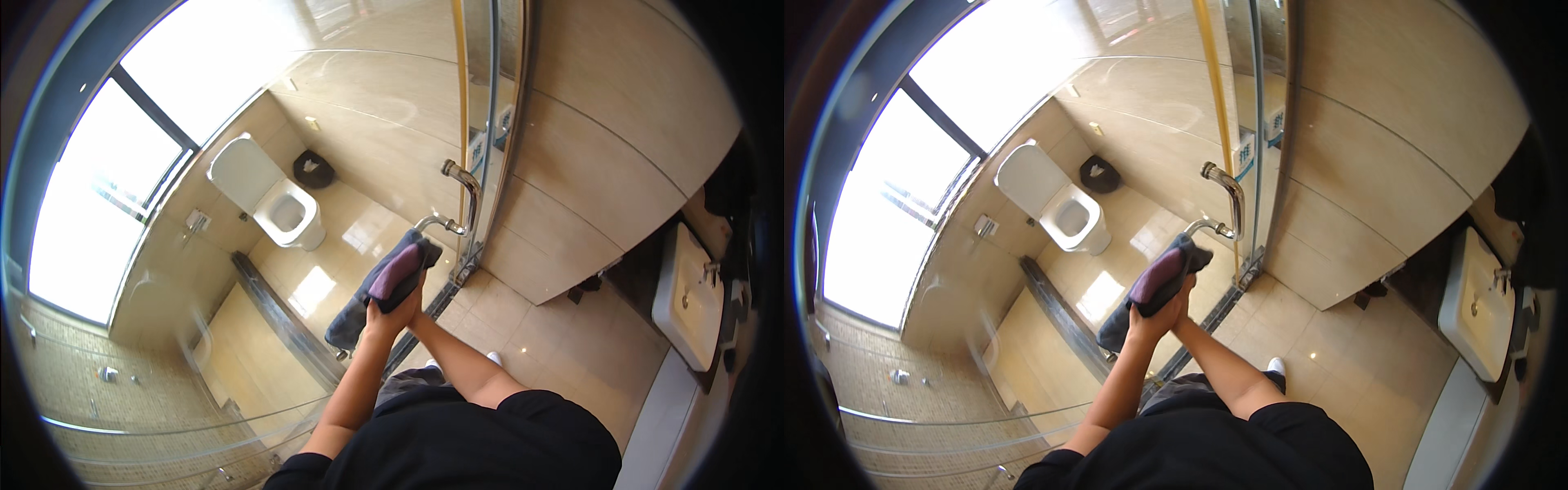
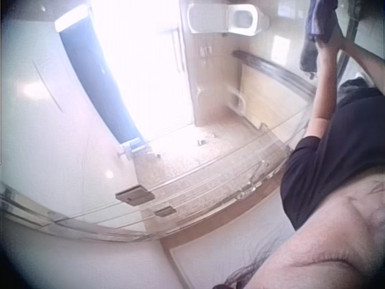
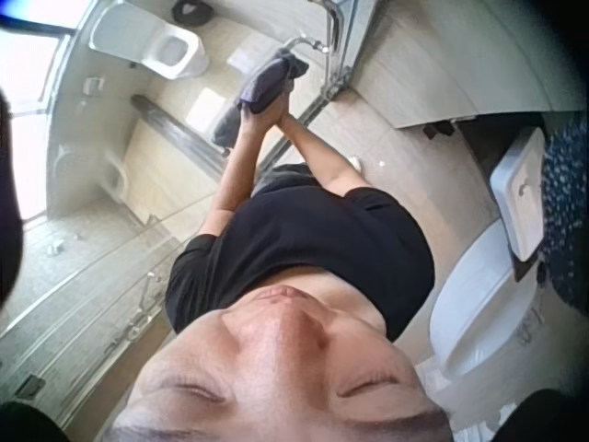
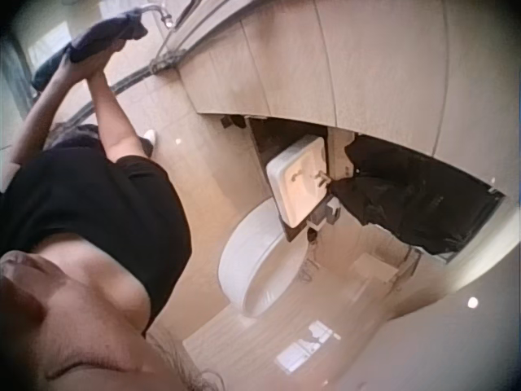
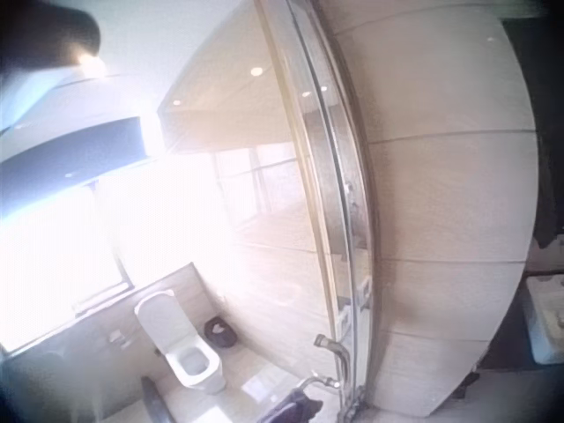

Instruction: The person wipes the glass shower door and frame with a purple cloth, then moves to the sink and bathtub, wiping their surfaces. The person uses a cloth to clean the fixtures and surfaces in the bathroom.

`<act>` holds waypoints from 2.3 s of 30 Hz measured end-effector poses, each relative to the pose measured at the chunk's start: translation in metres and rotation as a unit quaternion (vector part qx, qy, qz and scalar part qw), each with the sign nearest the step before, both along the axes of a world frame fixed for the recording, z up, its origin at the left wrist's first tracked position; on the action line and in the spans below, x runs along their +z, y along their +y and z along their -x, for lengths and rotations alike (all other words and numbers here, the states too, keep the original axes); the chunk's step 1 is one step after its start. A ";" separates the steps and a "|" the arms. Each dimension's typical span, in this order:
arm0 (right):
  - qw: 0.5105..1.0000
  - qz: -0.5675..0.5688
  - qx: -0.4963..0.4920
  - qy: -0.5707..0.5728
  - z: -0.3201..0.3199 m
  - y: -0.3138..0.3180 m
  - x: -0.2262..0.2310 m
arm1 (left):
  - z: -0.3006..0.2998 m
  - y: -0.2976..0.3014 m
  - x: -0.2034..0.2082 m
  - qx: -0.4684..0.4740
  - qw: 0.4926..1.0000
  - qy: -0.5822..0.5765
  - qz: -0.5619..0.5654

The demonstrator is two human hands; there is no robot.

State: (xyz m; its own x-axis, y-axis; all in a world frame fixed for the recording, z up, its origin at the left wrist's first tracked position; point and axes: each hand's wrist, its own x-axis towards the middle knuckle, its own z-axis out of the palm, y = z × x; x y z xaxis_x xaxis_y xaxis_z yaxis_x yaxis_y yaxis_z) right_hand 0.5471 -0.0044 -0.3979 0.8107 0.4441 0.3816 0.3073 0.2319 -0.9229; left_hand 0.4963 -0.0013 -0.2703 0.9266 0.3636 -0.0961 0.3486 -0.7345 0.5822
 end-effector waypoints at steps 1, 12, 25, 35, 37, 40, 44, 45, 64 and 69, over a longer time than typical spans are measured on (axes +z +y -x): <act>0.999 0.001 0.017 0.032 0.017 0.001 -0.015 | 0.012 0.004 -0.019 0.032 0.986 -0.083 0.143; 0.955 -0.086 0.175 0.225 0.117 -0.006 -0.050 | 0.066 -0.011 -0.015 -0.023 0.938 -0.281 -0.203; 0.859 -0.333 0.082 0.380 -0.063 0.043 -0.169 | -0.090 0.006 -0.136 0.104 0.992 -0.048 0.050; 0.725 -0.356 0.148 0.571 0.078 0.014 -0.233 | 0.017 -0.009 -0.205 0.173 0.983 0.003 0.054; 0.748 -0.311 0.160 0.564 0.094 0.002 -0.206 | 0.029 -0.014 -0.189 0.104 0.990 -0.079 -0.056; 0.770 -0.296 0.177 0.538 0.081 0.002 -0.176 | 0.017 -0.012 -0.157 -0.023 0.952 -0.187 -0.242; 0.739 -0.386 0.190 0.518 0.004 0.022 -0.166 | -0.043 -0.005 -0.124 -0.077 0.956 -0.206 -0.192; 0.725 -0.418 0.189 0.514 -0.019 0.025 -0.166 | -0.063 -0.005 -0.122 -0.049 0.981 -0.153 -0.109; 0.869 -0.193 -0.015 0.456 0.020 0.006 -0.251 | -0.038 0.008 -0.280 -0.051 0.986 0.043 -0.156; 0.863 -0.161 0.056 0.476 0.079 -0.009 -0.199 | 0.021 -0.008 -0.236 0.096 0.994 0.026 -0.050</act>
